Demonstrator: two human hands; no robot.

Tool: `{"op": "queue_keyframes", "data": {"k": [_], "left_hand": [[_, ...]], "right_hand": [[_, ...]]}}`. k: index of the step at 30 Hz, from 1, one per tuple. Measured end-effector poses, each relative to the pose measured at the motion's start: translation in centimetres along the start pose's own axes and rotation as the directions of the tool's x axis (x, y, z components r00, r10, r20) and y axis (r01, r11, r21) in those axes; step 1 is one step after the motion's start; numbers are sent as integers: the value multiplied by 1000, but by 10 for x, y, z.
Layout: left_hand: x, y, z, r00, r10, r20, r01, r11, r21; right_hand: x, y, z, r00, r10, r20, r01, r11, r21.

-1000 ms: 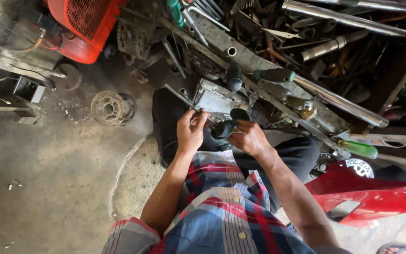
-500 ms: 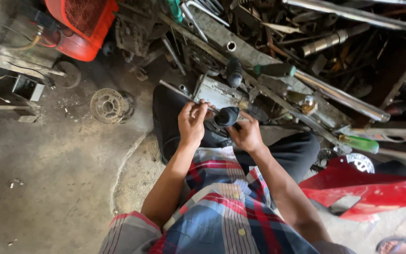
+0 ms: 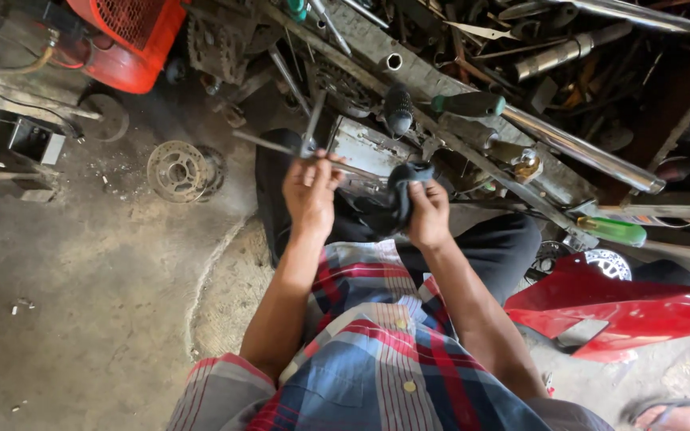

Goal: The person sits in a workshop and cleans a metal rod using a dark cloth. They wipe the rod repeatedly, holding it with one hand and scrubbing with the other. The person then places the rod on a nearby workbench and picks up a different metal piece to continue cleaning.

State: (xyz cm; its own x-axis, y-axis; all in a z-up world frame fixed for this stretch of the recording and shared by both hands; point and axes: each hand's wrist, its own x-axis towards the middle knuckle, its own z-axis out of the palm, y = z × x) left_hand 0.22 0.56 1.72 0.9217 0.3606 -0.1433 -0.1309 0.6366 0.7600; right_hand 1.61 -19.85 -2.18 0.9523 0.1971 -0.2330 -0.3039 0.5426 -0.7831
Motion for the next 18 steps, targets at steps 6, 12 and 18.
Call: {"op": "queue_keyframes", "data": {"k": [6,12,18], "left_hand": [[5,12,-6,1000,-6,18,6,1000,-27],[-5,-3,0,998,-62,14,63,990,-125],[-5,-8,-13,978,-205,38,208,965,-157]], "right_hand": [[-5,-7,-13,985,-113,134,140,965,-221],[-3,-23,23,948,-133,290,237,903,-358],[-6,-35,30,927,-135,351,277,877,-392]]}}
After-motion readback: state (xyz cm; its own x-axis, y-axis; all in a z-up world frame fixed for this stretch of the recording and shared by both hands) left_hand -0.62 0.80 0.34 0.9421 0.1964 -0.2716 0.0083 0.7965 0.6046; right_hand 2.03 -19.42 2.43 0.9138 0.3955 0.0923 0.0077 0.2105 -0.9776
